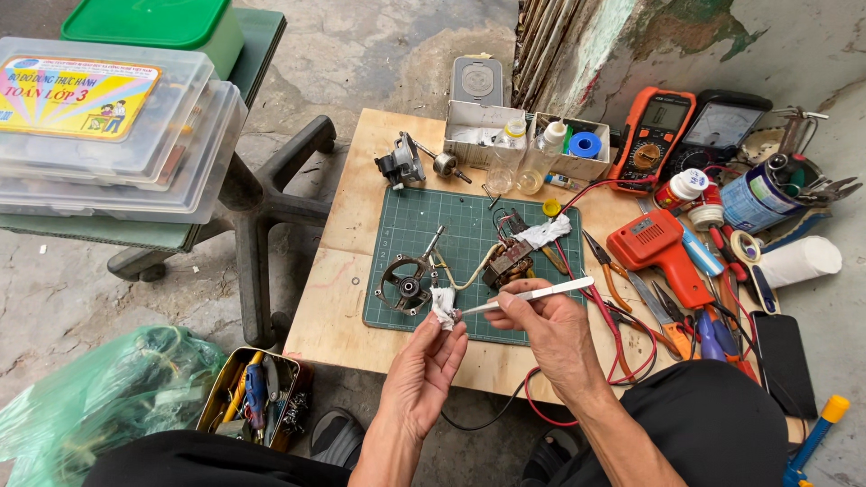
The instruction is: The person pours liquid from a small bottle onto a cloth and wipes a disassembled electrical component. They then use a screwdriver to adjust internal parts of the component, wipe it again, and continue manipulating the component with the screwdriver and cloth.
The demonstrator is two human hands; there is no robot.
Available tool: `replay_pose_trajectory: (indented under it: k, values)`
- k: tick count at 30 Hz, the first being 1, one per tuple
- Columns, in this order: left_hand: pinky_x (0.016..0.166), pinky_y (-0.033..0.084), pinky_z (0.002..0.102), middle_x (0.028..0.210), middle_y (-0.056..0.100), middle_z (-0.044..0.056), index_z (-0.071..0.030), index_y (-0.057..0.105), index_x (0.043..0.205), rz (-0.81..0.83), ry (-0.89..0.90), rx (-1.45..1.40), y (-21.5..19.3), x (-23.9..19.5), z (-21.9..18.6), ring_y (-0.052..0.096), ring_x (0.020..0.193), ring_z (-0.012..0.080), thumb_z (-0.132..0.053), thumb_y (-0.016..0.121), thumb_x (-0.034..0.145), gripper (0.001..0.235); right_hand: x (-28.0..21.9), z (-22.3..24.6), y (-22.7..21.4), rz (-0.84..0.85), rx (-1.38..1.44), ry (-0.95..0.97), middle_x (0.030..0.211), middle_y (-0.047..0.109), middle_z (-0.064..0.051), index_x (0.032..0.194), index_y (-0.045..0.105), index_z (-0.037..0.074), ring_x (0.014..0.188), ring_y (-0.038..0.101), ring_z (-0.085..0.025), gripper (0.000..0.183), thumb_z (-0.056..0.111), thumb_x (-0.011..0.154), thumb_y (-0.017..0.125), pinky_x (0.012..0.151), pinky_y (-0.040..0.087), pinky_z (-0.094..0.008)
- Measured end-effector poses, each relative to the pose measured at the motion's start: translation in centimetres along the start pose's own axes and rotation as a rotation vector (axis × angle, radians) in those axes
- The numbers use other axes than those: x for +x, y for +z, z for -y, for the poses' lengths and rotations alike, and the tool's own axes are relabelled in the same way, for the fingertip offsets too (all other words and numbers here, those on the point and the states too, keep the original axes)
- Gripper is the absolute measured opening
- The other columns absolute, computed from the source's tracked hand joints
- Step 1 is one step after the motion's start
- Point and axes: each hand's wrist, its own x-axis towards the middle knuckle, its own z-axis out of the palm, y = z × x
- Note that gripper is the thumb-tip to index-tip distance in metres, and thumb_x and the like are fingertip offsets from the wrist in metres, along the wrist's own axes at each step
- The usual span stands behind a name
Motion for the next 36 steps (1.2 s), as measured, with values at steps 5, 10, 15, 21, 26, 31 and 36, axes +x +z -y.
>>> replay_pose_trajectory:
  k: [5,10,15,21,26,31,36]
  values:
    - [0.1,0.056,0.041,0.123,0.072,0.025,-0.002,0.065,0.125,0.017,-0.03,-0.032,0.2,0.2,0.2,0.069,0.112,0.0322,-0.006,0.063,0.098,0.027,0.3,-1.5,-0.3,0.048,-0.058,-0.032,0.088,0.08,-0.019,0.1,0.071,-0.006,0.076,0.082,-0.03,0.018,0.009,0.091,0.072,0.076,0.068,-0.032]
    - [0.1,0.057,0.044,0.117,0.072,0.027,-0.003,0.063,0.119,0.018,-0.05,-0.04,0.2,-0.1,0.6,0.07,0.113,0.037,-0.003,0.064,0.098,0.02,0.0,-1.1,-0.3,0.05,-0.09,-0.059,0.095,0.079,-0.015,0.098,0.073,-0.007,0.079,0.083,-0.028,0.018,0.01,0.092,0.071,0.078,0.068,-0.03]
    - [0.096,0.057,0.039,0.123,0.073,0.024,0.002,0.065,0.128,0.124,-0.042,0.104,0.3,-0.8,0.6,0.07,0.106,0.03,-0.005,0.061,0.099,0.031,0.4,-1.8,-0.3,0.056,-0.094,-0.068,0.096,0.081,-0.014,0.099,0.072,-0.004,0.081,0.083,-0.027,0.017,0.011,0.092,0.071,0.078,0.067,-0.028]
    - [0.088,0.06,0.032,0.112,0.078,0.023,0.006,0.067,0.13,0.146,0.101,0.337,0.5,-1.3,0.5,0.073,0.093,0.026,-0.002,0.071,0.09,0.041,0.2,-1.6,-0.2,0.057,-0.017,0.008,0.095,0.077,-0.017,0.099,0.071,-0.007,0.083,0.083,-0.033,0.016,0.008,0.092,0.071,0.079,0.068,-0.033]
    - [0.085,0.061,0.033,0.108,0.078,0.023,0.004,0.068,0.12,0.069,0.16,0.294,-0.3,-0.6,0.1,0.074,0.09,0.0276,-0.003,0.072,0.092,0.029,-0.1,-0.2,-0.6,-0.001,0.106,0.019,0.097,0.072,-0.022,0.102,0.068,-0.009,0.08,0.079,-0.037,0.019,0.007,0.092,0.071,0.078,0.067,-0.039]
    - [0.083,0.06,0.033,0.118,0.077,0.024,0.003,0.068,0.118,0.109,0.061,0.272,0.1,-1.3,-0.3,0.072,0.092,0.0246,-0.009,0.069,0.095,0.027,-0.1,0.3,-0.6,-0.041,0.184,0.053,0.1,0.072,-0.023,0.104,0.065,-0.009,0.086,0.078,-0.04,0.02,0.005,0.091,0.07,0.084,0.066,-0.043]
    - [0.08,0.061,0.031,0.091,0.072,0.01,0.001,0.071,0.103,0.277,0.041,0.274,-1.0,-0.4,-0.2,0.067,0.08,0.0177,-0.003,0.076,0.09,0.014,0.3,-1.3,-0.9,0.048,0.387,0.165,0.097,0.072,-0.026,0.107,0.061,-0.006,0.089,0.076,-0.042,0.02,0.003,0.091,0.07,0.088,0.064,-0.046]
